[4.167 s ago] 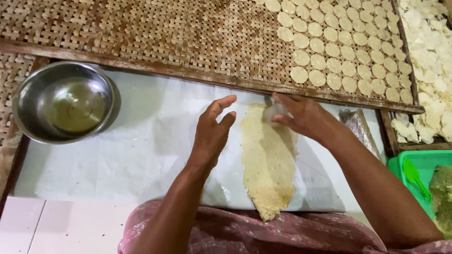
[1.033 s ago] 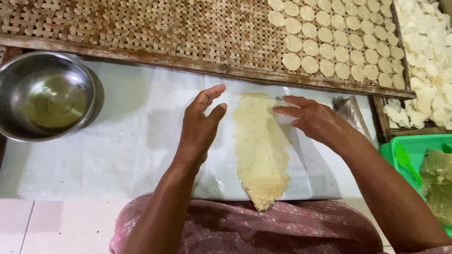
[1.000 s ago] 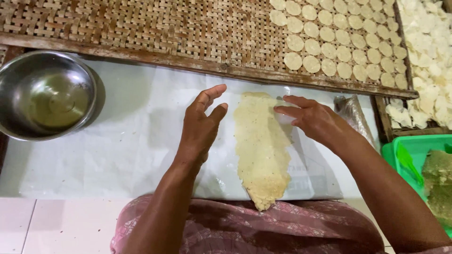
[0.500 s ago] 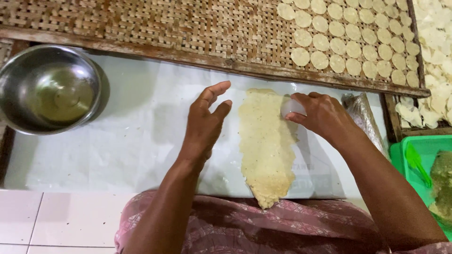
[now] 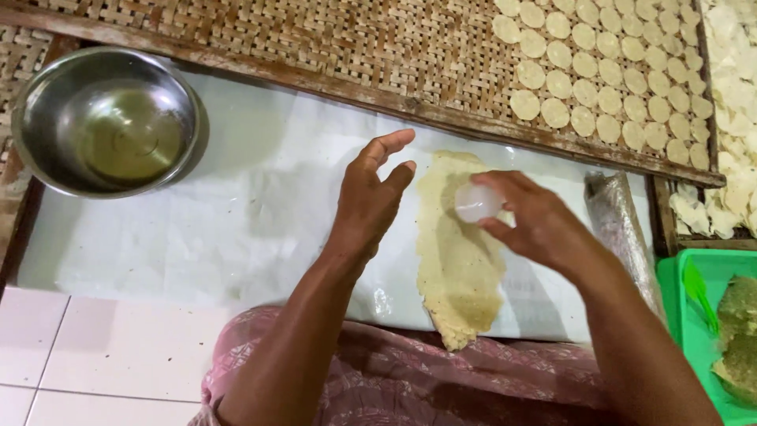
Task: Preparing small circular dough pieces by rolling and cutting dough.
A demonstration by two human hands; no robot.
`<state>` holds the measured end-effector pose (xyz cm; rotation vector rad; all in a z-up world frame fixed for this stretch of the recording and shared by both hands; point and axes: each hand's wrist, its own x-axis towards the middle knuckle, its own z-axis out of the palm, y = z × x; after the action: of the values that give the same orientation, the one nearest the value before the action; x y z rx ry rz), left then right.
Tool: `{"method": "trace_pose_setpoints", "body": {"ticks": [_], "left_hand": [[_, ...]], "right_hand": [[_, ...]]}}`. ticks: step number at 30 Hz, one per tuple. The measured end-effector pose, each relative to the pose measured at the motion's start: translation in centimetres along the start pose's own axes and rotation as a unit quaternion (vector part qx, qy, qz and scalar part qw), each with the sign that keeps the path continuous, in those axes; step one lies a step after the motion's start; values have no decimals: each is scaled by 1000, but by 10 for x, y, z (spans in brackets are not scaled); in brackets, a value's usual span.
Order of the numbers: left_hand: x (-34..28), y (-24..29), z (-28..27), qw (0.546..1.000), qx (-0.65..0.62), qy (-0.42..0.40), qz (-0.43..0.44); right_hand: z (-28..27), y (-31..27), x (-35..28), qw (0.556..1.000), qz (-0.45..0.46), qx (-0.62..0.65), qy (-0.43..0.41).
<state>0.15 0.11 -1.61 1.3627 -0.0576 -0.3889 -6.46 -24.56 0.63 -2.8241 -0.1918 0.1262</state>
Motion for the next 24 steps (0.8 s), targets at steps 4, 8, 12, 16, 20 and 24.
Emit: {"method": "trace_pose_setpoints", "body": {"ticks": [4,8,12,16,20,24], "left_hand": [[-1,3,0,1000,-4,-2,3],[-2,5,0,1000,5,-7,7],[-2,4,1,1000,-3,-7,6],[-3,8,0,1000,-8,-7,6],[-6,10,0,1000,-9,-4,13],[-9,10,-1,1000,-16,-6,15]], "right_hand": [[10,-32,3,999,0,-9,-37],[14,-43,7,994,-19,-87,-68],[20,-47,11,989,-21,-117,-93],[18,-56,14,985,-19,-139,-104],[18,-60,17,981,-25,-154,-119],[23,-63,18,967,-49,-225,-105]]}}
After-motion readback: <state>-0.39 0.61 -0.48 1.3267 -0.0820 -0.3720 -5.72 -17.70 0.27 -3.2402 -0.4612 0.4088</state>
